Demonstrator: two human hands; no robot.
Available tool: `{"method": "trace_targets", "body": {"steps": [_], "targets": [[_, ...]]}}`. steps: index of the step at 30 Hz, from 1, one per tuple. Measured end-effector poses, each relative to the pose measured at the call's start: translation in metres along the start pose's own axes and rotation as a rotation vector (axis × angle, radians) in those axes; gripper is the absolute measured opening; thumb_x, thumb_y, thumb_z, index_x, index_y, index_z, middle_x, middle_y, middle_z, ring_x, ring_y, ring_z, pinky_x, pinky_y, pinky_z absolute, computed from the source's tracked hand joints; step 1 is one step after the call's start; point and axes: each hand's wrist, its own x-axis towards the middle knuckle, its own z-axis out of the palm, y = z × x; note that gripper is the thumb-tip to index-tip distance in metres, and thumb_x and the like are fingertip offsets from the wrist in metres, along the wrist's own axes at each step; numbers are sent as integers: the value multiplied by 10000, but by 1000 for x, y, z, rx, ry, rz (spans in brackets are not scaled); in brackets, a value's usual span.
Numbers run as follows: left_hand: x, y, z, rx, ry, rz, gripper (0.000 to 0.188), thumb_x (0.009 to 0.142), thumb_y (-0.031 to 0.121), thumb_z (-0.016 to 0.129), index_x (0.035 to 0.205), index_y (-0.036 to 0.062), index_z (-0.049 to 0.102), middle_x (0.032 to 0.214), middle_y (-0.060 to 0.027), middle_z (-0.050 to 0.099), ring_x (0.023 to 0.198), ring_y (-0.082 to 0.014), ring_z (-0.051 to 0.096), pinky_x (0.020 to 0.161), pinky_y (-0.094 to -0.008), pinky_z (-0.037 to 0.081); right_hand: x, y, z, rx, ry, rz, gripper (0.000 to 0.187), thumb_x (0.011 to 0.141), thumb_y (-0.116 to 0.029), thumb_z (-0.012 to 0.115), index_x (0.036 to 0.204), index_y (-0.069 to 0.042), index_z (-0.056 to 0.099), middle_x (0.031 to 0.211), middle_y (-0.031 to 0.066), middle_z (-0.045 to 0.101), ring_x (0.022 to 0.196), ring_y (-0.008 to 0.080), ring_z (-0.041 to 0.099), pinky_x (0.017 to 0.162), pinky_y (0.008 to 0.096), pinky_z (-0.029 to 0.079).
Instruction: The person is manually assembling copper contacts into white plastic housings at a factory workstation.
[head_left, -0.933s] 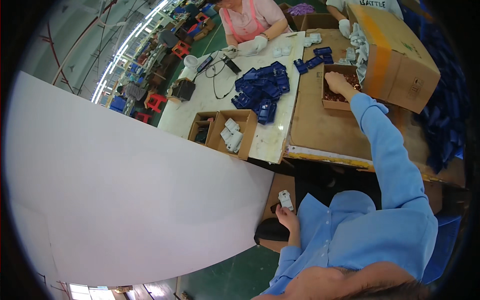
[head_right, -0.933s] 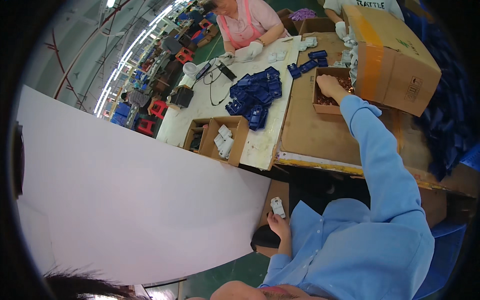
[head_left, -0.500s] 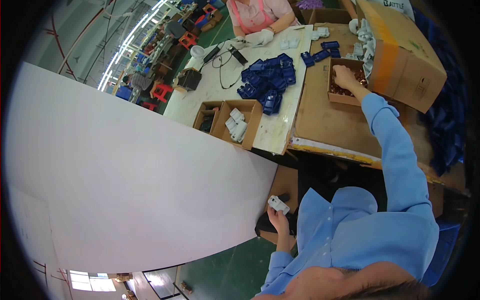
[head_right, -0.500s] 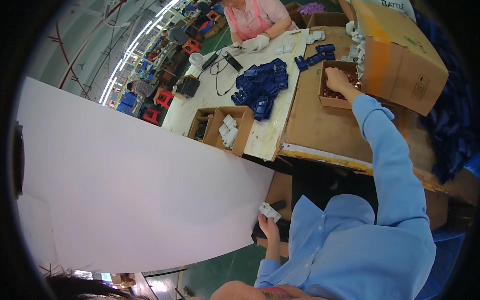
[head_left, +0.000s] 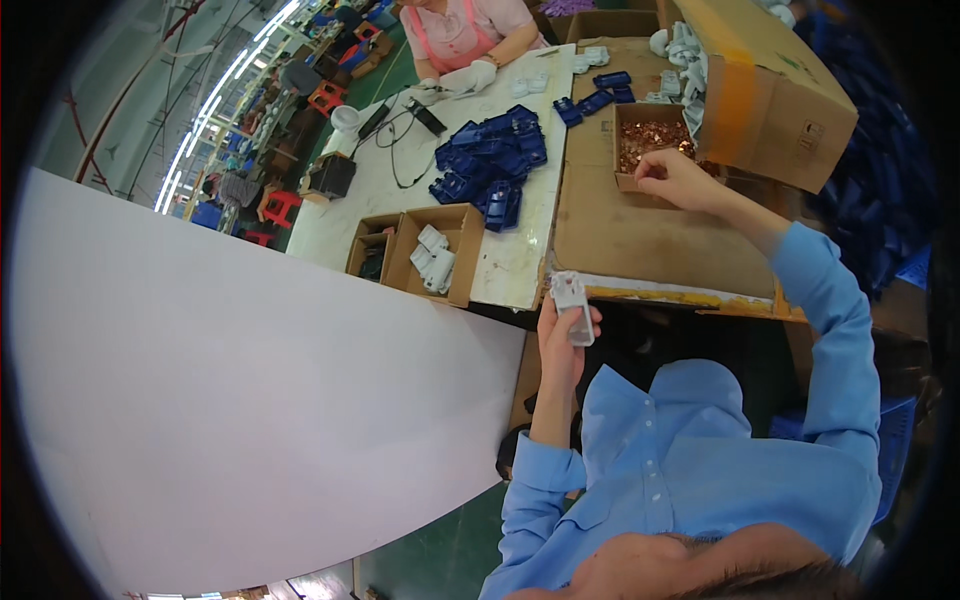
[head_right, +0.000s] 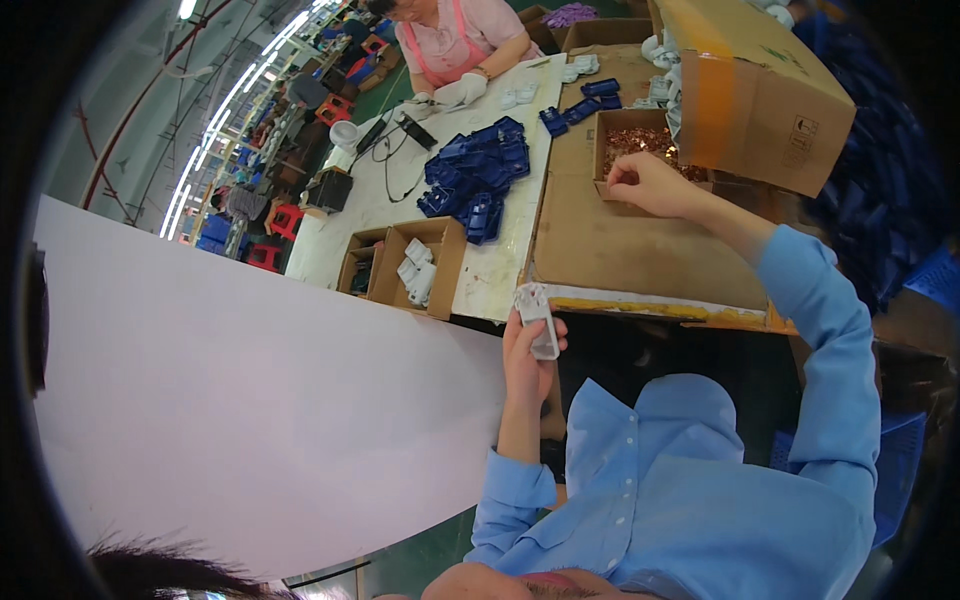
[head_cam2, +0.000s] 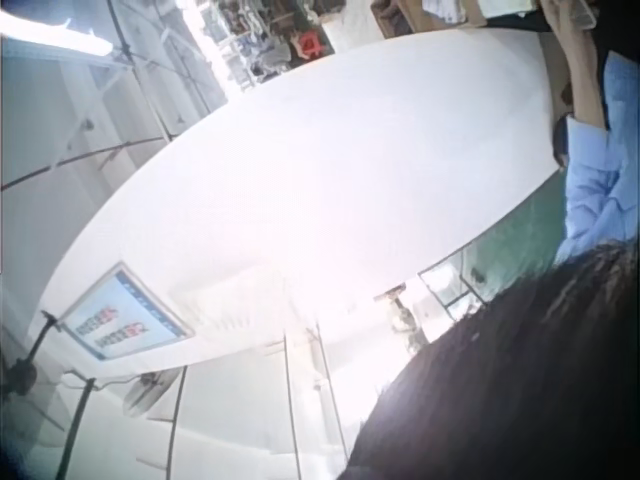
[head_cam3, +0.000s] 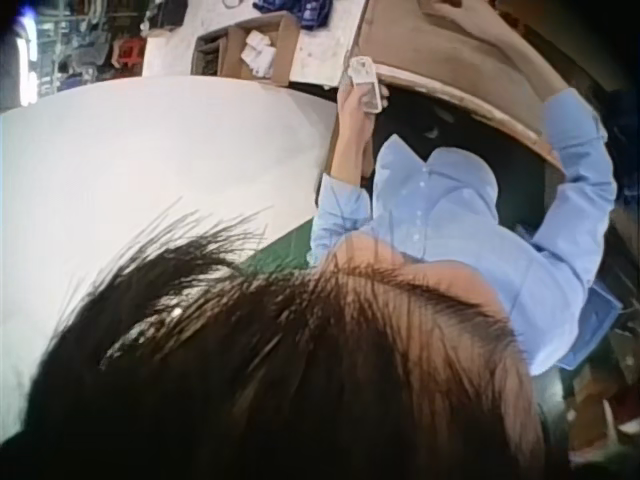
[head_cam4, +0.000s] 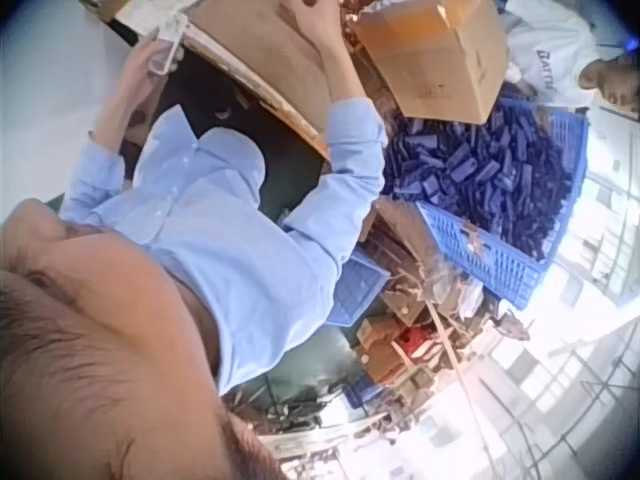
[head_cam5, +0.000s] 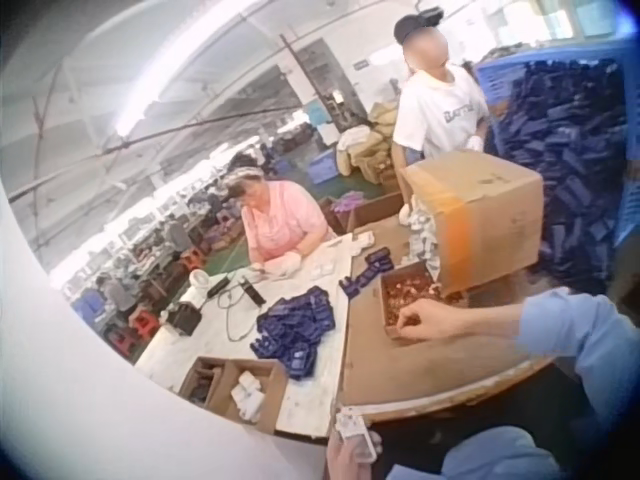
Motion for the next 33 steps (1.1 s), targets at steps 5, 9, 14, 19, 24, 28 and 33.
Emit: {"method": "trace_targets", "body": {"steps": [5,9,14,19,24,28,33], "targets": [[18,13,33,103,-137,9,390,931,85,501,1303,49,393,1063,-110,596,780,-154,619,630,-268,530,-51,-45,-13,348,-172,237,99,855,-96,639,878,-3,613,776,15,622,682,74,582,629,224,473],[20,20,55,285,-173,90,524,943,78,483,1423,81,273,1035,-127,596,730,-152,611,615,-263,526,-76,-68,-17,456,-197,205,118,830,-89,660,896,6,638,769,23,623,712,76,597,667,239,490],[25,15,60,421,-215,154,577,959,74,455,1477,96,202,1018,-134,588,699,-154,598,608,-268,521,-87,-98,-9,316,-99,84,95,830,-60,651,870,27,639,782,44,642,717,81,596,696,238,489],[20,11,67,448,-231,143,541,976,88,443,1469,95,221,1022,-121,581,723,-155,604,649,-276,531,-88,-120,6,241,-85,21,112,823,-59,673,881,31,642,793,37,641,759,102,600,722,243,495],[16,3,68,463,-209,168,456,987,97,415,1423,57,284,1095,-129,573,798,-164,623,689,-285,545,-91,-115,24,90,-19,-56,118,820,-61,679,894,25,644,815,75,665,742,144,625,717,267,506],[13,1,75,522,-215,216,400,985,100,413,1375,36,346,1140,-125,567,917,-172,612,760,-284,524,-96,-108,39,-73,88,-169,82,840,-52,634,907,-5,637,828,114,645,744,265,624,678,329,499],[10,0,79,718,-158,308,351,982,115,421,1313,0,410,1185,-132,558,1057,-189,555,898,-301,439,-97,-107,52,-154,177,-220,49,845,-52,612,889,-31,615,839,116,577,751,325,580,640,393,470]]}}
